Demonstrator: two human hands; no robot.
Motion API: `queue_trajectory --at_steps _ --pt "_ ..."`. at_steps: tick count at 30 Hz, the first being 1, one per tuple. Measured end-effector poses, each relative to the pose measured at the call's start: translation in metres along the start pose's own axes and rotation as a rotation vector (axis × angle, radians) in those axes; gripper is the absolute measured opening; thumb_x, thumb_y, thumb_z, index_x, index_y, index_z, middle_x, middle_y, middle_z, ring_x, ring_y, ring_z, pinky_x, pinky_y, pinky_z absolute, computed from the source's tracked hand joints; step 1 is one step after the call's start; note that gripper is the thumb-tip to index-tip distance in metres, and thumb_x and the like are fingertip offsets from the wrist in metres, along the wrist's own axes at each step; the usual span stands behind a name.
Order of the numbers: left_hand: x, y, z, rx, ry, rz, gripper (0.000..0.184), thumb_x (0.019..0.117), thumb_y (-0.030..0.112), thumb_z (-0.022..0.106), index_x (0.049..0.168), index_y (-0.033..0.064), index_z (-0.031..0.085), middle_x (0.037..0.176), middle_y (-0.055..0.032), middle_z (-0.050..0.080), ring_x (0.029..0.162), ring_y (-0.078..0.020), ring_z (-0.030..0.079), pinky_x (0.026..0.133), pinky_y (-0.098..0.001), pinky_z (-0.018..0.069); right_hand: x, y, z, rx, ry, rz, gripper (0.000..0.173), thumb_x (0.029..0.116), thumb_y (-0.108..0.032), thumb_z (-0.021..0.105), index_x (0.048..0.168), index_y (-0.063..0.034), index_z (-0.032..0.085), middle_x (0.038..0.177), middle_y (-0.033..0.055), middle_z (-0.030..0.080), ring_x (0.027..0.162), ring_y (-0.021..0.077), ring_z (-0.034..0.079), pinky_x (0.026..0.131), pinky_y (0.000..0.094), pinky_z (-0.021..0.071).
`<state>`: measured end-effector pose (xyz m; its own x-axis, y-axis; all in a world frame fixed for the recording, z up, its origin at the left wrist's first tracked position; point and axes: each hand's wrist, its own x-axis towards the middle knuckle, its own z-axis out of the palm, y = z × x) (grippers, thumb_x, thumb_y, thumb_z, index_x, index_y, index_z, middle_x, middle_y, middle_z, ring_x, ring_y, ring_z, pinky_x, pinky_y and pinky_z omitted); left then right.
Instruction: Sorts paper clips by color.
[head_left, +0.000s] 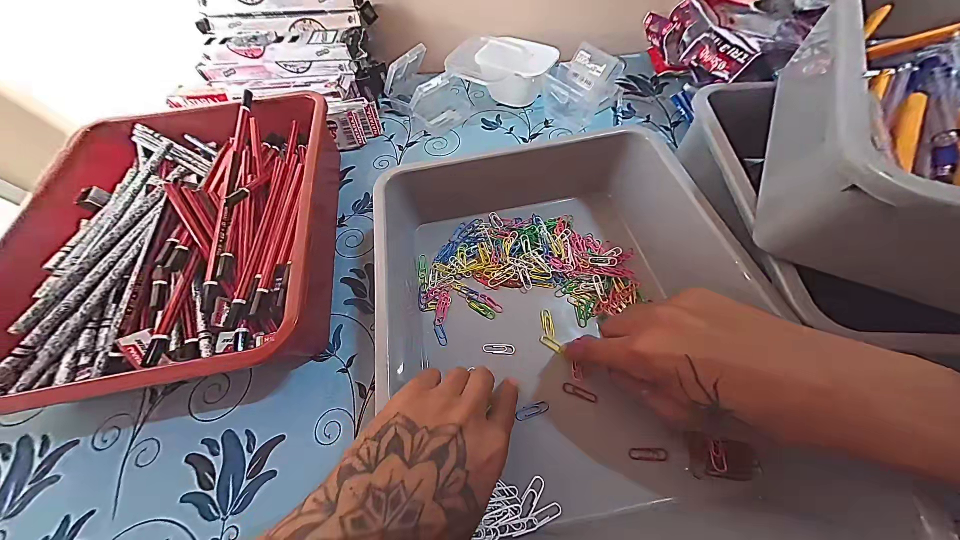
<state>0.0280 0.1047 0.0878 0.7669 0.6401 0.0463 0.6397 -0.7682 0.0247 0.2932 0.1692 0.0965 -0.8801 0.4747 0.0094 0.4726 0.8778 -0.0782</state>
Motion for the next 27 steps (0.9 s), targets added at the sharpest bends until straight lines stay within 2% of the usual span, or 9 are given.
queue_trajectory --at_steps 4,6,9,12,14,18,21,23,27 --pt "-0.014 0.009 -0.019 -0.181 -0.101 0.09 0.02 0.0918 0.0 0.055 0.098 0.0007 0.075 0.087 -0.0172 0.066 0.071 -0.0312 0.066 0.054 -0.0391 0.0475 0.002 -0.001 -0.002 -0.031 -0.037 0.094 0.032 0.0927 -0.017 0.054 0.115 -0.0126 0.076 0.069 0.0007 0.061 0.055 0.0161 0.06 0.044 0.0306 0.0406" --pt "-0.018 0.009 -0.024 -0.193 -0.062 0.083 0.021 0.0946 0.001 0.052 0.095 0.0022 0.073 0.091 -0.0175 0.067 0.073 -0.031 0.066 0.055 -0.0397 0.0467 0.009 -0.004 0.001 -0.012 -0.013 0.052 0.035 0.0932 -0.019 0.054 0.12 -0.0117 0.074 0.068 0.0009 0.06 0.054 0.0165 0.06 0.044 0.0303 0.0408" --pt "-0.02 0.0 -0.014 -0.072 0.138 -0.004 0.028 0.0958 0.004 0.046 0.103 0.004 0.073 0.091 -0.0155 0.068 0.073 -0.0303 0.065 0.057 -0.04 0.0473 0.024 -0.013 0.0 0.024 -0.042 -0.055 0.037 0.0963 -0.02 0.052 0.128 -0.0105 0.07 0.065 0.001 0.056 0.053 0.0173 0.057 0.044 0.0303 0.0384" --pt "-0.016 -0.01 -0.003 -0.028 0.192 -0.046 0.033 0.0926 0.007 0.045 0.107 0.0047 0.074 0.094 -0.0131 0.069 0.078 -0.0292 0.068 0.062 -0.0379 0.0512 0.029 -0.016 0.004 0.063 -0.019 -0.204 0.034 0.0929 -0.017 0.054 0.12 -0.008 0.073 0.061 0.0 0.052 0.048 0.0154 0.052 0.041 0.0286 0.0342" --pt "-0.011 -0.011 -0.001 -0.007 0.123 -0.04 0.036 0.0903 0.007 0.045 0.115 0.0036 0.072 0.109 -0.0138 0.071 0.087 -0.0296 0.07 0.064 -0.0396 0.0524 0.024 -0.017 0.005 0.095 -0.033 -0.27 0.032 0.0953 -0.019 0.05 0.113 -0.0093 0.074 0.062 -0.0004 0.053 0.048 0.0145 0.053 0.039 0.0287 0.0346" --pt "0.0 -0.007 0.0 0.039 -0.052 -0.046 0.052 0.0877 0.005 0.048 0.138 0.0003 0.06 0.141 -0.0136 0.062 0.111 -0.0298 0.068 0.069 -0.0416 0.0515 0.005 -0.017 0.008 0.018 -0.033 -0.265 0.038 0.0935 -0.018 0.045 0.118 -0.0116 0.074 0.065 0.0017 0.06 0.047 0.0175 0.056 0.038 0.0315 0.037" --pt "0.002 -0.003 0.0 0.024 -0.099 -0.066 0.049 0.0901 0.004 0.048 0.137 -0.0036 0.061 0.139 -0.0171 0.064 0.118 -0.0323 0.068 0.077 -0.0433 0.0548 -0.004 -0.015 0.001 -0.097 -0.055 -0.06 0.045 0.0862 -0.016 0.056 0.127 -0.0063 0.071 0.054 0.0009 0.051 0.043 0.0201 0.052 0.037 0.0329 0.0355" --pt "-0.006 0.005 -0.004 0.029 -0.099 -0.064 0.042 0.0922 0.003 0.046 0.128 -0.0072 0.066 0.13 -0.0203 0.069 0.108 -0.0332 0.072 0.076 -0.044 0.0553 -0.001 -0.015 -0.011 -0.128 -0.212 0.143 0.047 0.0918 -0.011 0.06 0.138 -0.0044 0.064 0.058 0.0038 0.055 0.049 0.023 0.057 0.043 0.0355 0.0408" --pt "-0.024 0.025 -0.023 0.015 -0.22 -0.06 0.03 0.097 -0.004 0.046 0.115 -0.0115 0.069 0.115 -0.0242 0.073 0.103 -0.0362 0.073 0.085 -0.0449 0.0555 0.006 -0.001 -0.012 -0.128 -0.181 0.206 0.037 0.0919 -0.016 0.059 0.126 -0.0055 0.069 0.057 -0.0008 0.051 0.047 0.0171 0.054 0.043 0.032 0.0373"
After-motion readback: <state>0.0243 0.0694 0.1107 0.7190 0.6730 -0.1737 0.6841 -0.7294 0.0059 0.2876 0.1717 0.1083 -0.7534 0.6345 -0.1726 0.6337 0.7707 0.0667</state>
